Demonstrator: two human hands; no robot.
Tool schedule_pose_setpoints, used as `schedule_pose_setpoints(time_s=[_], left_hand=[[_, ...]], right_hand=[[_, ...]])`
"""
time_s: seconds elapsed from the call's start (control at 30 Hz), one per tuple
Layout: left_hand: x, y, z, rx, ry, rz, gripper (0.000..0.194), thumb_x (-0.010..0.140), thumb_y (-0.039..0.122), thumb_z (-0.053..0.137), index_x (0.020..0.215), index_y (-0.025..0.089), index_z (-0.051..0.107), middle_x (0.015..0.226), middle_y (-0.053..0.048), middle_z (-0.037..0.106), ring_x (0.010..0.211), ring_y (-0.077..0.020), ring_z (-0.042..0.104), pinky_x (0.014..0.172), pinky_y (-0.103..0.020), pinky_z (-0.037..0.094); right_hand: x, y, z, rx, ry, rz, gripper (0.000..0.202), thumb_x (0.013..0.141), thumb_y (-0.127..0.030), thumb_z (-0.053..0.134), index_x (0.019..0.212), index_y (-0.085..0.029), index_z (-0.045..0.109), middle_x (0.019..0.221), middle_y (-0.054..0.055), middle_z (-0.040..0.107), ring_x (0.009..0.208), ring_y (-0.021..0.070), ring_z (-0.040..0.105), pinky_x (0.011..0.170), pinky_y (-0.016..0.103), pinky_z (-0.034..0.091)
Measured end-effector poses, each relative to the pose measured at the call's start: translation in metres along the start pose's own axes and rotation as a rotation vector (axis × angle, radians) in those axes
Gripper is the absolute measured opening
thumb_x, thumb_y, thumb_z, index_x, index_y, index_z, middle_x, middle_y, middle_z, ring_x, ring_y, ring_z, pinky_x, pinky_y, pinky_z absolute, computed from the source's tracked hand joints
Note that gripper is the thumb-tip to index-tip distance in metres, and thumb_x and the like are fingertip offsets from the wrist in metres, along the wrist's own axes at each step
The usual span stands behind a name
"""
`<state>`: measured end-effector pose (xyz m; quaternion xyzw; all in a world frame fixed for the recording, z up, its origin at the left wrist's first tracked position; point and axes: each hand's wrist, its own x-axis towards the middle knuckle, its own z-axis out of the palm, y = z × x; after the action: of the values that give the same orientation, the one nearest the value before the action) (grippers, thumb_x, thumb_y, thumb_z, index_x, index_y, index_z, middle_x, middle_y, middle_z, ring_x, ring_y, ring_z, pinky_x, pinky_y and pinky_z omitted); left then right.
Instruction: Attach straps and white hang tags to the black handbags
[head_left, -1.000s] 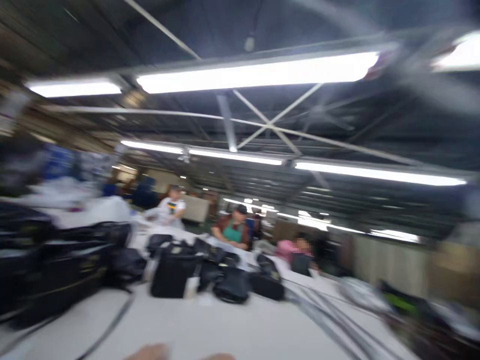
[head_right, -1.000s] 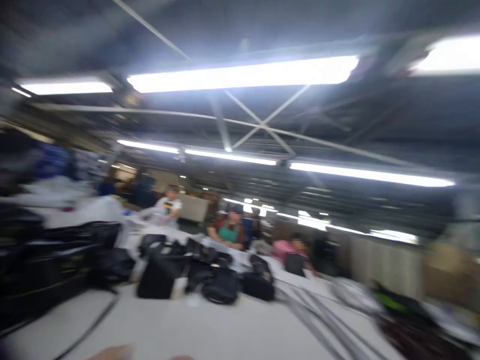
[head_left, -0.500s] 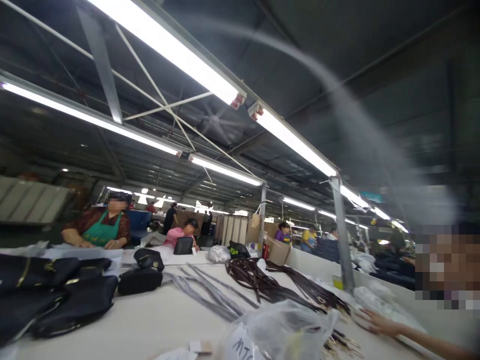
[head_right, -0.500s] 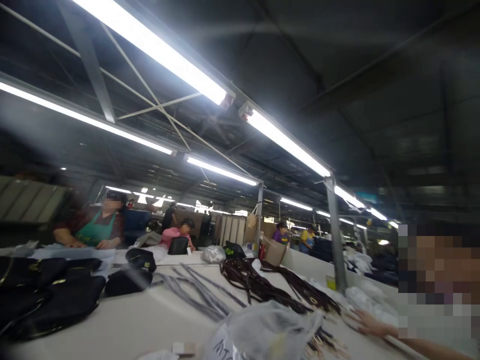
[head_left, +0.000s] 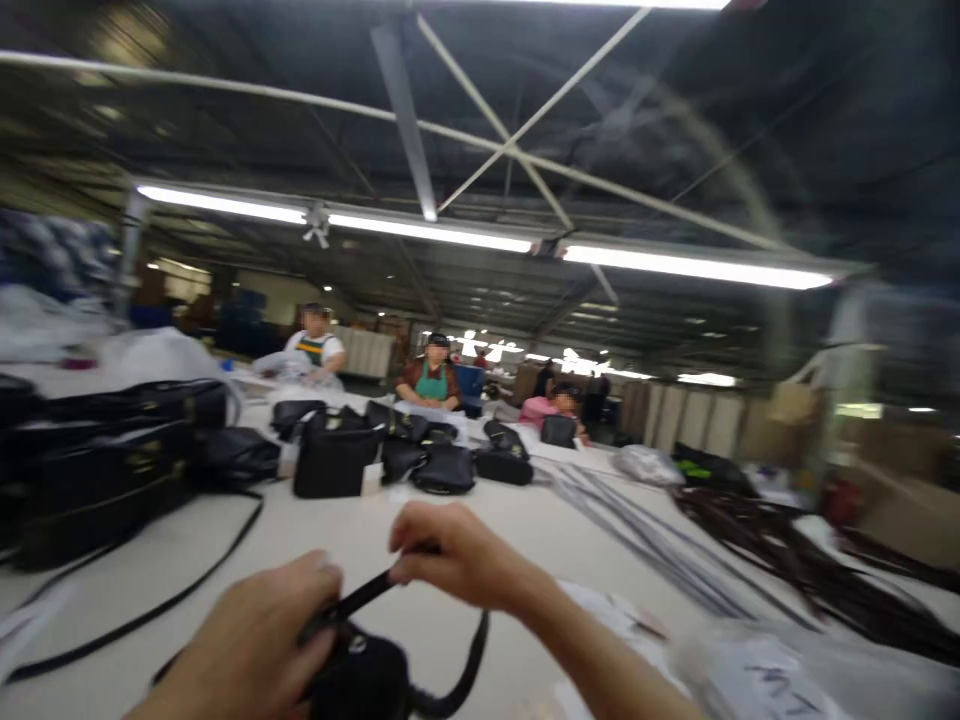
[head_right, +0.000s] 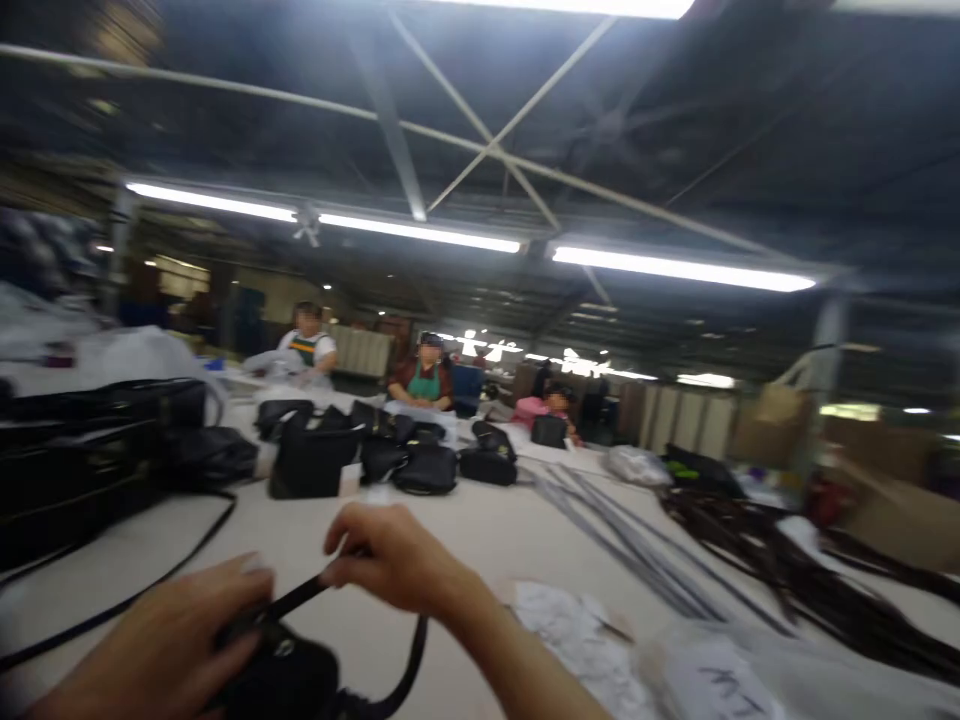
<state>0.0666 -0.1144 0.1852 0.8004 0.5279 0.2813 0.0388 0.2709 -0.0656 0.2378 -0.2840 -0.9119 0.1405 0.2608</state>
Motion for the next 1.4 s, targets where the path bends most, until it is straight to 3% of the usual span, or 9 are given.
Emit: schedule_pose_setpoints(time_s=[0.1, 0.27, 0.37, 0.5, 0.73, 0.8, 1.0, 1.17, 1.4], left_hand=[[-0.013, 0.001, -0.012, 0.157, -0.061, -0.066, 0.013, 0.082, 0.012, 0.049, 0.077, 0.022, 0.057, 0.084, -0.002, 0.062, 0.078, -0.0199, 0.062, 0.068, -0.030, 0.043], [-0.010, 0.008, -0.013, -0.001, 0.073, -0.096, 0.020, 0.081, 0.007, 0.043, 0.085, 0.022, 0.056, 0.098, -0.004, 0.059, 0.082, -0.0179, 0.061, 0.075, -0.029, 0.045], [-0.014, 0.006, -0.014, -0.102, 0.127, -0.069, 0.018, 0.083, 0.009, 0.045, 0.084, 0.021, 0.059, 0.106, -0.004, 0.058, 0.085, -0.0168, 0.061, 0.081, -0.029, 0.046], [-0.020, 0.000, -0.019, -0.040, 0.173, -0.061, 0.014, 0.083, 0.013, 0.054, 0.084, 0.021, 0.065, 0.116, -0.004, 0.057, 0.093, -0.0193, 0.061, 0.084, -0.032, 0.047], [-0.029, -0.022, -0.033, 0.008, -0.046, 0.003, 0.017, 0.088, 0.015, 0.059, 0.096, 0.021, 0.072, 0.096, -0.004, 0.072, 0.091, -0.0199, 0.066, 0.084, -0.029, 0.049], [-0.031, -0.025, -0.036, 0.046, -0.106, 0.000, 0.023, 0.088, 0.012, 0.056, 0.100, 0.022, 0.072, 0.095, -0.004, 0.075, 0.092, -0.0218, 0.068, 0.083, -0.030, 0.050], [-0.026, -0.020, -0.040, 0.322, -0.232, 0.079, 0.023, 0.077, 0.003, 0.055, 0.075, 0.018, 0.072, 0.082, -0.007, 0.070, 0.079, -0.0245, 0.068, 0.064, -0.030, 0.050], [-0.024, -0.016, -0.043, 0.395, -0.248, 0.136, 0.023, 0.079, 0.002, 0.055, 0.084, 0.019, 0.069, 0.086, -0.004, 0.068, 0.074, -0.0202, 0.067, 0.061, -0.026, 0.050], [-0.025, -0.009, -0.050, 0.479, -0.303, 0.143, 0.019, 0.078, 0.003, 0.057, 0.079, 0.017, 0.070, 0.088, -0.006, 0.070, 0.074, -0.0231, 0.070, 0.058, -0.029, 0.050]], right_hand=[[-0.003, -0.003, 0.001, -0.176, 0.051, -0.046, 0.014, 0.082, -0.007, 0.070, 0.084, -0.020, 0.064, 0.075, -0.003, 0.068, 0.070, 0.0129, 0.062, 0.063, 0.021, 0.044], [-0.020, -0.018, 0.017, -0.516, 0.315, -0.269, 0.018, 0.092, -0.012, 0.056, 0.077, -0.019, 0.064, 0.084, 0.004, 0.067, 0.077, 0.0178, 0.059, 0.071, 0.029, 0.043], [-0.030, -0.021, 0.032, -0.381, 0.183, -0.238, 0.021, 0.096, -0.014, 0.050, 0.082, -0.021, 0.065, 0.079, 0.001, 0.066, 0.071, 0.0153, 0.059, 0.063, 0.024, 0.043], [-0.033, -0.017, 0.054, -0.365, 0.111, -0.315, 0.011, 0.093, -0.018, 0.055, 0.090, -0.023, 0.064, 0.089, 0.002, 0.069, 0.081, 0.0197, 0.062, 0.070, 0.028, 0.046], [-0.028, 0.018, 0.096, -0.387, 0.262, -0.473, 0.017, 0.089, -0.020, 0.058, 0.105, -0.025, 0.062, 0.087, 0.001, 0.072, 0.071, 0.0202, 0.061, 0.063, 0.032, 0.040], [-0.025, 0.019, 0.094, -0.381, 0.248, -0.500, 0.016, 0.090, -0.020, 0.058, 0.106, -0.025, 0.061, 0.089, 0.001, 0.073, 0.074, 0.0198, 0.062, 0.065, 0.031, 0.040], [-0.015, -0.002, 0.073, -0.357, -0.065, -0.479, 0.011, 0.092, -0.024, 0.062, 0.103, -0.027, 0.062, 0.099, -0.004, 0.076, 0.090, 0.0181, 0.067, 0.079, 0.031, 0.043], [-0.016, 0.001, 0.080, -0.237, 0.044, -0.529, 0.017, 0.101, -0.032, 0.046, 0.105, -0.026, 0.062, 0.093, -0.004, 0.077, 0.086, 0.0165, 0.069, 0.075, 0.030, 0.044], [-0.023, -0.010, 0.075, -0.366, 0.095, -0.568, 0.023, 0.104, -0.024, 0.038, 0.116, -0.021, 0.057, 0.100, 0.003, 0.076, 0.079, 0.0151, 0.069, 0.068, 0.026, 0.049]])
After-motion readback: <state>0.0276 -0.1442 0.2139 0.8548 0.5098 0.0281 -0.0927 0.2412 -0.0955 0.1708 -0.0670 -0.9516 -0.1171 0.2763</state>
